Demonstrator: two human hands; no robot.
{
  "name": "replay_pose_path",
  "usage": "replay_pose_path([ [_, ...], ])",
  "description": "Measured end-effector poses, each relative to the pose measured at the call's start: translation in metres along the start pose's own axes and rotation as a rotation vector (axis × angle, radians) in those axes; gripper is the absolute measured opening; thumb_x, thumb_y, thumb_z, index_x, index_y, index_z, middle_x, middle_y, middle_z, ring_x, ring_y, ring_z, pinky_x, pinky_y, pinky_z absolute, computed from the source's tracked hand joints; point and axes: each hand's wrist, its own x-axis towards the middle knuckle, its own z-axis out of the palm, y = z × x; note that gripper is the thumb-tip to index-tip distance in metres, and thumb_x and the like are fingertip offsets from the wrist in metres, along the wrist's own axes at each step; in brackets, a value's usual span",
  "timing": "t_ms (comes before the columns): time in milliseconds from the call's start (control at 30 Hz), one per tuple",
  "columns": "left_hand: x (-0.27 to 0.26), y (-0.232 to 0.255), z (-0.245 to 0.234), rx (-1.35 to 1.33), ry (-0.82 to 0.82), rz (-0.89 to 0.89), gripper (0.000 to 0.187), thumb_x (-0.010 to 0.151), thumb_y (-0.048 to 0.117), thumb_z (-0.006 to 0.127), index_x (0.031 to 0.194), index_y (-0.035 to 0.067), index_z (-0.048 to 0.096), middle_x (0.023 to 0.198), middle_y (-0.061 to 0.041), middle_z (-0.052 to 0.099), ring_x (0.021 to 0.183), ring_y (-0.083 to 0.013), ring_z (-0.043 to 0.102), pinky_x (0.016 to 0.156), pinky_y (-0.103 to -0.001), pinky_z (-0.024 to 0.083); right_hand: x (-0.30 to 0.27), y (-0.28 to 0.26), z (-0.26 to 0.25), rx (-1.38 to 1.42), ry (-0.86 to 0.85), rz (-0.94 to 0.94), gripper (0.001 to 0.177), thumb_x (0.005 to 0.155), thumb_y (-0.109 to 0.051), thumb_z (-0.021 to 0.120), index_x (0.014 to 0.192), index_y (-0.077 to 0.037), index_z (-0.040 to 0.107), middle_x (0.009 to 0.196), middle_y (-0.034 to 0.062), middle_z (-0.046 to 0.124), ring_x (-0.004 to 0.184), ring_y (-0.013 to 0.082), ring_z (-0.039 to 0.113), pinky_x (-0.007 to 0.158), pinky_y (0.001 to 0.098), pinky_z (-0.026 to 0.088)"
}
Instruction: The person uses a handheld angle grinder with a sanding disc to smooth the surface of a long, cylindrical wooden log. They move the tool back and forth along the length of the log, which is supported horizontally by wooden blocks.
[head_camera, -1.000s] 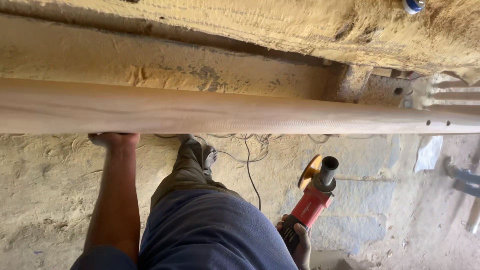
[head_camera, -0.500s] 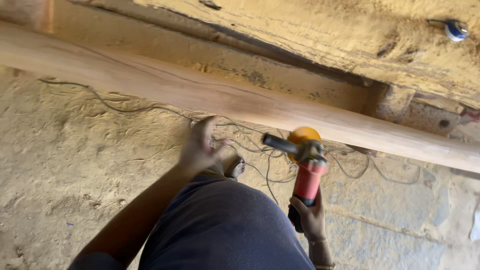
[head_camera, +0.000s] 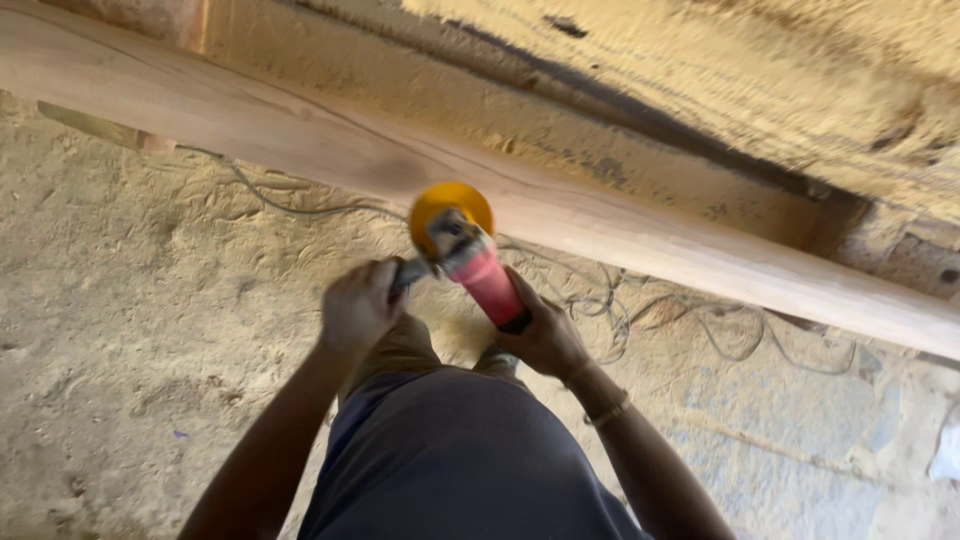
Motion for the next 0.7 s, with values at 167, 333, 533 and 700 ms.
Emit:
replay_pose_path([
  [167,-0.016,-0.118,-0.041,0.183,0.075,-0.115,0.028,0.097,0.035,0.076,0.107,0.011,0.065,0.082,-0.006,0.07,0.057,-0.0157,0.064,0.051,-0.029,0.053,0.088,-0.086,0.059,-0.072,-0.213,0.078,0.097,0.075,-0.039,0.076,0.159,-0.027,0.029,0.1,0.0155,0.072,0.083,0.0328,0.076,0.079,0.0417,0.062],
  [333,0.003,-0.175,-0.079,0.356,0.106,-0.095,0.028,0.094,0.033,0.077,0.108,0.012,0.065,0.085,-0.006,0.072,0.064,-0.0171,0.068,0.056,-0.028,0.055,0.122,-0.138,0.08,-0.027,-0.111,0.008,0.098,0.071,-0.038,0.082,0.156,-0.027,0.035,0.097,0.0179,0.071,0.087,0.0366,0.073,0.077,0.0468,0.059],
  [533,0.045,-0.165,-0.069,0.317,0.026,0.031,0.03,0.09,0.035,0.08,0.104,0.013,0.066,0.078,-0.004,0.069,0.058,-0.0181,0.064,0.051,-0.032,0.051,0.118,-0.1,0.081,0.222,-0.041,-0.001,0.097,0.074,-0.035,0.084,0.157,-0.016,0.037,0.115,0.0189,0.07,0.101,0.0339,0.071,0.086,0.0451,0.058],
  [700,0.074,-0.111,-0.047,0.233,-0.114,0.175,0.021,0.088,0.031,0.078,0.098,0.016,0.067,0.067,-0.004,0.064,0.05,-0.0185,0.06,0.044,-0.035,0.046,0.059,-0.055,0.076,0.72,-0.142,0.311,0.091,0.081,-0.047,0.08,0.149,-0.002,0.041,0.115,0.0171,0.07,0.097,0.0236,0.072,0.084,0.0374,0.062],
])
